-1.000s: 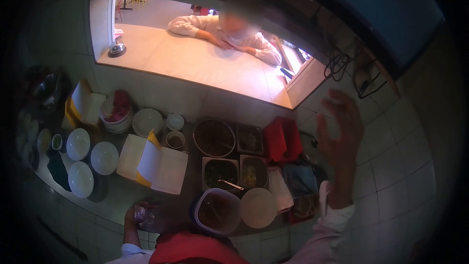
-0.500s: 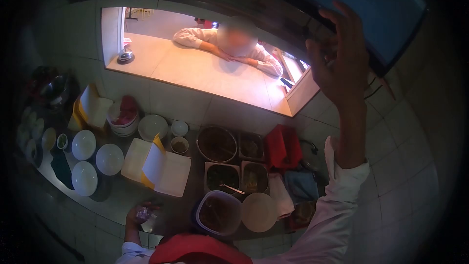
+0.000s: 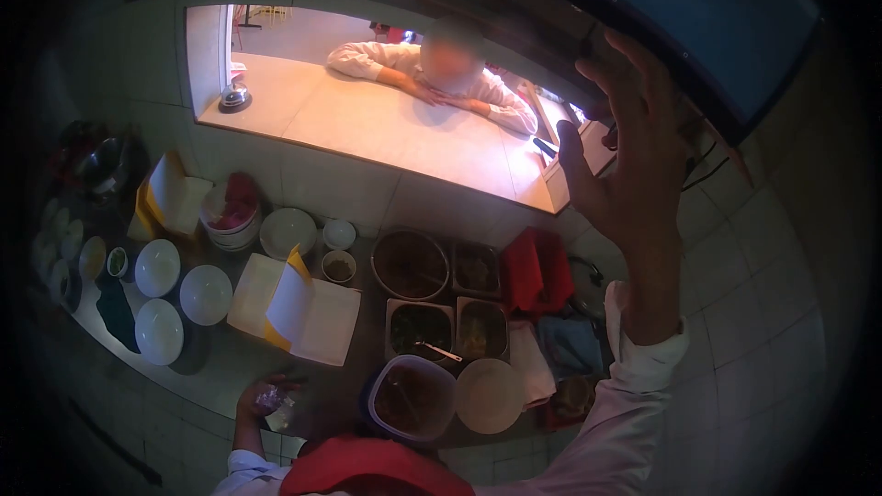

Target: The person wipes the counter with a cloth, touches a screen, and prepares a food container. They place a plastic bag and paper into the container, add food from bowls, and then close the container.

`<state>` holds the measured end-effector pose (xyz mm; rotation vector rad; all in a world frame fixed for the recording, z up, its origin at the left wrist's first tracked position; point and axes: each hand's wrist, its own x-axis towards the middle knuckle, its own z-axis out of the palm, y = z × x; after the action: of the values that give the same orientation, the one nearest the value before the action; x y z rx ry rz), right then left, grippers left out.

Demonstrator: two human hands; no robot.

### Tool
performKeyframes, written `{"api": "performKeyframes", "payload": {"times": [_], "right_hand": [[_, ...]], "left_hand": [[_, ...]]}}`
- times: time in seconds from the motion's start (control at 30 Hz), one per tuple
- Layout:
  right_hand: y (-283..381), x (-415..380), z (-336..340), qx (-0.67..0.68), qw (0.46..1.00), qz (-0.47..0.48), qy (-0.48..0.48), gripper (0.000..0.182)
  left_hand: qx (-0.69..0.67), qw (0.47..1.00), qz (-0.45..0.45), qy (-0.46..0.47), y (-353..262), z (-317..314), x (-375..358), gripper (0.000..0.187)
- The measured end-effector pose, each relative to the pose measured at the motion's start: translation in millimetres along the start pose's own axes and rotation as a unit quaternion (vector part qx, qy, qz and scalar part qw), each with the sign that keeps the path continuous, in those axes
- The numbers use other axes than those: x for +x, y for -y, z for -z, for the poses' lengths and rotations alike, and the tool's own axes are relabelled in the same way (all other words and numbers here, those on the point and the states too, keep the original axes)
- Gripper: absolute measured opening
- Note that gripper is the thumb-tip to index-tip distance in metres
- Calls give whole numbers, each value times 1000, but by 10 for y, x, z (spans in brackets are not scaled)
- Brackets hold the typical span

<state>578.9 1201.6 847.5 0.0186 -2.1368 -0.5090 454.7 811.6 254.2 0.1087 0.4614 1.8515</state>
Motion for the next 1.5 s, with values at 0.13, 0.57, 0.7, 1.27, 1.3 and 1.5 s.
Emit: {"api": "performKeyframes", "payload": {"times": [0.13,0.57,0.7,1.27,1.3,1.5], "right_hand": [[-7,-62,-25,4,1000,25,6,44],[118,-179,-321,16,999,37,10,41],[196,-238,-332,34,997,64,40,47],[93,116,-7,84,996,-16,-35,46],[6,163,51,65,996,10,-61,47],[-166,731,334,41,992,-81,-93,43]], "left_hand": [[14,1000,-2,18,14,77,11,50],[46,998,-15,48,510,1443,347,51],[63,997,-6,46,495,1477,368,47],[127,990,8,-57,142,595,180,53],[239,963,-122,33,43,-76,46,52],[209,975,-80,-1,3,-523,-95,56]]}}
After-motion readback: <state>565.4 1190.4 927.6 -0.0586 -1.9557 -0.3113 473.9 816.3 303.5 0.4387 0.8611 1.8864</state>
